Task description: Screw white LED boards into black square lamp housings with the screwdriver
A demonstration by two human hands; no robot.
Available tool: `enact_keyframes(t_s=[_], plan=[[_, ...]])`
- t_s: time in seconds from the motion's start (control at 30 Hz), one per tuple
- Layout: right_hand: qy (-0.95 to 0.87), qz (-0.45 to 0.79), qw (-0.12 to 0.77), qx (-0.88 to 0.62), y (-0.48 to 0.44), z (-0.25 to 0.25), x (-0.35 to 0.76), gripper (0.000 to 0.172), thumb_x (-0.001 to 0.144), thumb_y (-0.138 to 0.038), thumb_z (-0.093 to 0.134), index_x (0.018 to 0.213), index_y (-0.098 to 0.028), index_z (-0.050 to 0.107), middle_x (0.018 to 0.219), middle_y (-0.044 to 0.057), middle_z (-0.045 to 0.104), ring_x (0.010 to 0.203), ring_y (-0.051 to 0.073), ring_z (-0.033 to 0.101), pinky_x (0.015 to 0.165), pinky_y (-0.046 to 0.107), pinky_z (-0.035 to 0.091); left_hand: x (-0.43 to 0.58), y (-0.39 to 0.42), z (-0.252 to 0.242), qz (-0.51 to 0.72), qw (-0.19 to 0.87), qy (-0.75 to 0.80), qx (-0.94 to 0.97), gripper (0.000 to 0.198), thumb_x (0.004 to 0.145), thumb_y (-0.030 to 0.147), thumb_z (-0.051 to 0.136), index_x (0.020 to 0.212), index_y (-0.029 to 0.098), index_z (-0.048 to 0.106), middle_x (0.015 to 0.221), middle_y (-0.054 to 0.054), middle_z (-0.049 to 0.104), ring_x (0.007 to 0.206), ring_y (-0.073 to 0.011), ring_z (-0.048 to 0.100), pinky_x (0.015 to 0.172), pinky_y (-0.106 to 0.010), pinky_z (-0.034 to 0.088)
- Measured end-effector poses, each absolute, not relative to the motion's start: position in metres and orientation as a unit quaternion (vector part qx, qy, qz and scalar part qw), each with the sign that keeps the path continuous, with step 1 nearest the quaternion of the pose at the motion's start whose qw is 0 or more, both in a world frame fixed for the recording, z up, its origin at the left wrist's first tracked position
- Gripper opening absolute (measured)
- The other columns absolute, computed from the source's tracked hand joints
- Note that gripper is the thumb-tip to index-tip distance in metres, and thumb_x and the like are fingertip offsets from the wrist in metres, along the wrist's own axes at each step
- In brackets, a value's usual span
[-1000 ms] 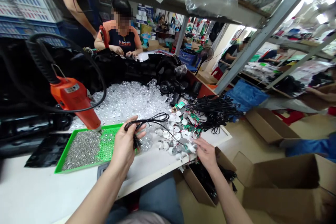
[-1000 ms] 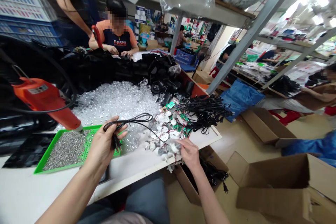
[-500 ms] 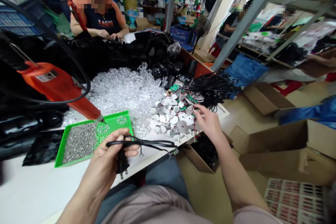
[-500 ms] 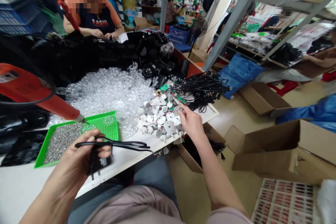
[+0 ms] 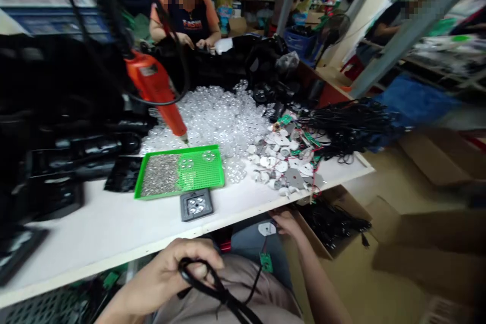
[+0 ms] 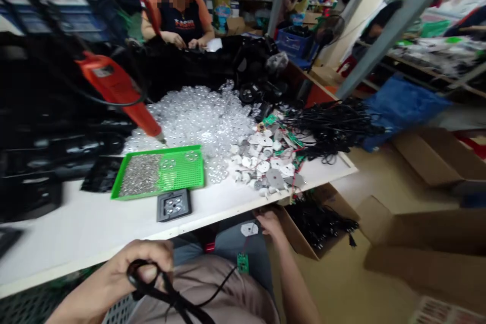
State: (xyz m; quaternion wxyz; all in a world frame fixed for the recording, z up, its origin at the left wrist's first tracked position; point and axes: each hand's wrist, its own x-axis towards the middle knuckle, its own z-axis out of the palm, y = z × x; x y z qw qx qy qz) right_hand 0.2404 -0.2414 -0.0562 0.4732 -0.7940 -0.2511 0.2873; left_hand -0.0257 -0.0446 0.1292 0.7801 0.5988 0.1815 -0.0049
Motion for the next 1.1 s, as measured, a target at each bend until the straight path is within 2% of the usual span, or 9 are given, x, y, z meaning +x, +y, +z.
enact_keyframes(t_s=[0.17,0.27,0.4,0.53,0.63,0.8,0.9,1.0,1.1], plan=[[-0.211,0.424,0.469,-0.746,-0.254,-0.073,0.227,0.048,0.071,-0.051,0.072,0.101,-0.017,0.058,0.074,-0.001,0.063,0.061,0.016,0.064,0.048,0.029,0.054,-0.058,-0.047,0.116,0.036,0.757,0.289,0.584,0.03,0.076,0.05,0.071,0.088,0.022,0.075,0.077,-0.005,0.069,0.068,-0.0154,0.063,0.066,-0.025,0.051],[-0.171,0.453,0.543,-0.686,-0.281,-0.037,0.216,0.056,0.065,-0.047,0.078,0.11,-0.021,0.056,0.085,0.003,0.067,0.065,0.017,0.067,0.055,0.032,0.058,-0.073,-0.042,0.102,0.036,0.739,0.315,0.594,0.022,0.079,0.04,0.069,0.092,0.022,0.075,0.081,-0.005,0.071,0.075,-0.017,0.065,0.075,-0.028,0.051],[-0.206,0.332,0.675,-0.626,-0.275,0.052,0.208,0.038,0.076,-0.035,0.073,0.11,-0.027,0.057,0.098,0.006,0.066,0.062,0.013,0.064,0.062,0.032,0.059,-0.066,-0.038,0.073,-0.02,0.682,0.244,0.689,0.025,0.079,0.018,0.058,0.098,0.024,0.073,0.1,-0.005,0.071,0.094,-0.0194,0.065,0.09,-0.033,0.048],[-0.299,0.232,0.767,-0.518,-0.226,0.131,0.204,0.04,0.074,-0.046,0.074,0.108,-0.033,0.058,0.087,0.0,0.062,0.053,0.009,0.056,0.049,0.025,0.054,-0.038,-0.058,0.047,-0.06,0.566,0.127,0.813,0.05,0.073,0.006,0.049,0.115,0.026,0.067,0.113,-0.005,0.066,0.107,-0.0205,0.06,0.098,-0.036,0.043],[-0.328,0.247,0.778,-0.476,-0.197,0.165,0.196,0.04,0.073,-0.05,0.073,0.107,-0.033,0.059,0.085,-0.002,0.061,0.051,0.007,0.053,0.045,0.021,0.052,-0.023,-0.072,0.051,-0.061,0.517,0.09,0.849,0.052,0.072,0.014,0.062,0.123,0.025,0.063,0.128,-0.007,0.059,0.118,-0.026,0.054,0.103,-0.039,0.039],[-0.36,0.336,0.784,-0.379,-0.168,0.187,0.167,0.039,0.072,-0.046,0.076,0.105,-0.03,0.061,0.084,-0.003,0.064,0.049,0.005,0.052,0.043,0.017,0.052,-0.014,-0.071,0.097,0.211,0.494,0.299,0.789,0.035,0.085,0.04,0.055,0.111,0.018,0.061,0.11,-0.009,0.065,0.102,-0.0244,0.059,0.095,-0.041,0.045],[-0.373,0.382,0.774,-0.339,-0.152,0.193,0.148,0.038,0.072,-0.043,0.076,0.104,-0.029,0.061,0.084,-0.003,0.065,0.051,0.005,0.056,0.045,0.017,0.053,-0.007,-0.073,0.118,0.291,0.533,0.236,0.759,0.075,0.064,0.039,0.08,0.13,0.022,0.048,0.129,-0.01,0.056,0.119,-0.0279,0.051,0.104,-0.044,0.038],[-0.36,0.402,0.765,-0.351,-0.137,0.194,0.141,0.042,0.07,-0.043,0.078,0.104,-0.027,0.06,0.085,-0.002,0.067,0.057,0.007,0.061,0.049,0.017,0.055,-0.003,-0.083,0.12,0.253,0.708,0.167,0.637,0.066,0.066,0.049,0.078,0.12,0.02,0.054,0.096,-0.006,0.068,0.087,-0.0201,0.065,0.082,-0.034,0.051],[-0.322,0.404,0.753,-0.407,-0.128,0.179,0.148,0.043,0.068,-0.042,0.079,0.101,-0.023,0.058,0.077,-0.002,0.065,0.059,0.01,0.062,0.047,0.018,0.055,-0.013,-0.092,0.112,0.23,0.818,0.188,0.493,0.053,0.076,0.066,0.063,0.085,0.014,0.061,0.064,-0.002,0.064,0.052,-0.0105,0.058,0.055,-0.022,0.046]])
